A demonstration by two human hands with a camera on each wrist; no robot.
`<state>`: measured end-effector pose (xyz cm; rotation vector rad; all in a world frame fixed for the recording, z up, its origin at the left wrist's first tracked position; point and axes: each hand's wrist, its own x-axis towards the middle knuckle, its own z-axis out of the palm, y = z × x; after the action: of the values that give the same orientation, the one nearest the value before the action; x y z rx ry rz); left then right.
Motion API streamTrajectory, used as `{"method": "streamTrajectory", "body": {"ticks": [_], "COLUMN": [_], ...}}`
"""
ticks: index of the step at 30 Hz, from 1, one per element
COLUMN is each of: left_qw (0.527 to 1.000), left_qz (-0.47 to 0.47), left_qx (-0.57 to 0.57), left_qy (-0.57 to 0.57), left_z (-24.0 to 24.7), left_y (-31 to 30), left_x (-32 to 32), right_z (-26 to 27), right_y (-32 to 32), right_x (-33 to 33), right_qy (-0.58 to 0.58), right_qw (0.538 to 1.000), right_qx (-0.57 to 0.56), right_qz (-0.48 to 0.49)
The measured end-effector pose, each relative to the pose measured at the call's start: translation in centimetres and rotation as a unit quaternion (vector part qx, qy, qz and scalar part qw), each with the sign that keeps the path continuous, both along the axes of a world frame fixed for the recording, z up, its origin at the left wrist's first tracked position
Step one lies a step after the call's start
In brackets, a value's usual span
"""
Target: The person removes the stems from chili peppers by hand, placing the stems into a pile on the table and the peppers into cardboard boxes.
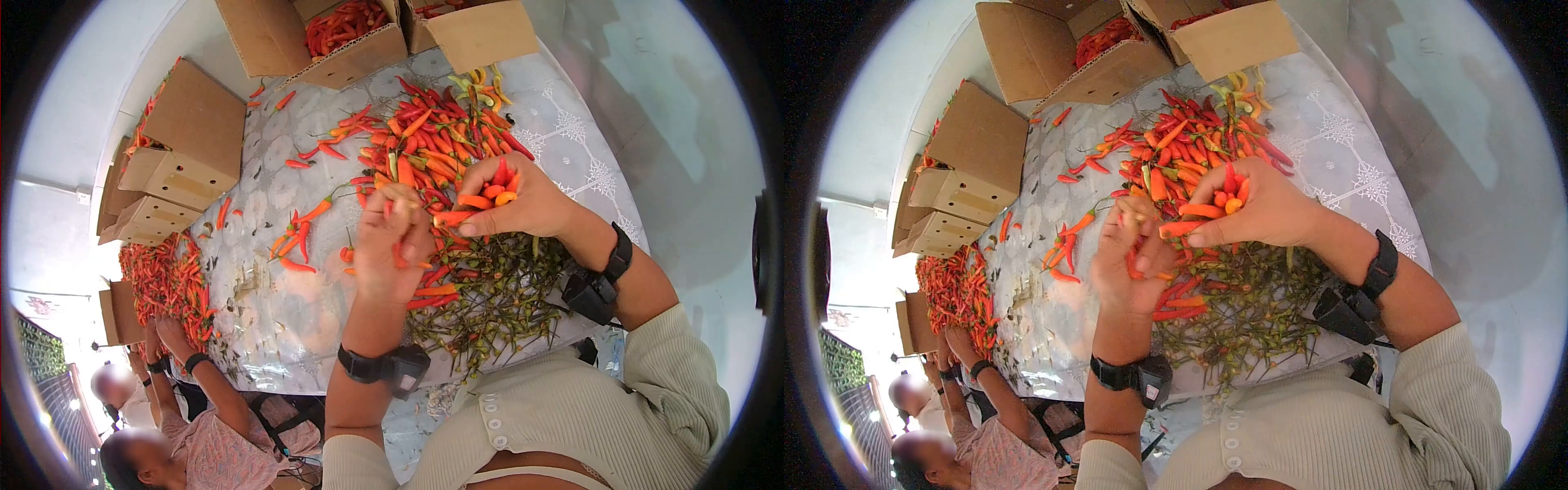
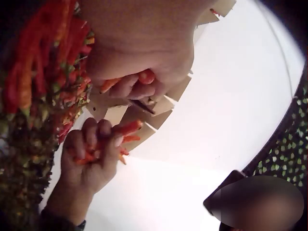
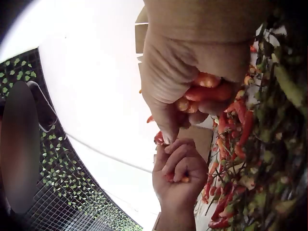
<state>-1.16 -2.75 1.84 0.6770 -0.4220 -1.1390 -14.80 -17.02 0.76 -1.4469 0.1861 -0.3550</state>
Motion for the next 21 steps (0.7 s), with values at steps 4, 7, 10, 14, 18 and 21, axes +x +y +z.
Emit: {"method": "streamTrajectory", "body": {"ticks": [4, 7, 10, 14, 18, 21], "left_qw": [0.996, 0.989, 0.98, 0.955, 0.932, 0.936], "left_qz": [0.09, 0.101, 0.064, 0.038, 0.045, 0.067], "left_qx": [-0.013, 0.036, 0.081, 0.132, 0.142, 0.151], "left_qy": [-0.012, -0.1, -0.171, -0.264, -0.331, -0.31], "left_z": [-0.3, -0.3, -0.4, 0.5, 0.2, 0.0], "left_y": [0.5, 0.7, 0.3, -0.1, 0.0, 0.0], "left_x": [2.7, 3.2, 1.6, -0.6, -0.7, -0.4], "right_z": [0.4, -0.2, -0.3, -0.2, 0.4, 0.5], "right_y": [-0.1, 0.0, 0.0, -0.2, 0.0, -0.1], "right_x": [-0.2, 0.0, 0.1, 0.0, -0.1, -0.1], "right_qy": [0.013, 0.003, -0.001, 0.015, 0.023, 0.03], "right_qw": [1.0, 0.998, 0.998, 0.997, 0.999, 0.996], "right_qx": [-0.004, -0.041, -0.048, -0.057, -0.023, -0.039], "right_qz": [-0.017, -0.039, -0.039, -0.043, -0.04, -0.07]}}
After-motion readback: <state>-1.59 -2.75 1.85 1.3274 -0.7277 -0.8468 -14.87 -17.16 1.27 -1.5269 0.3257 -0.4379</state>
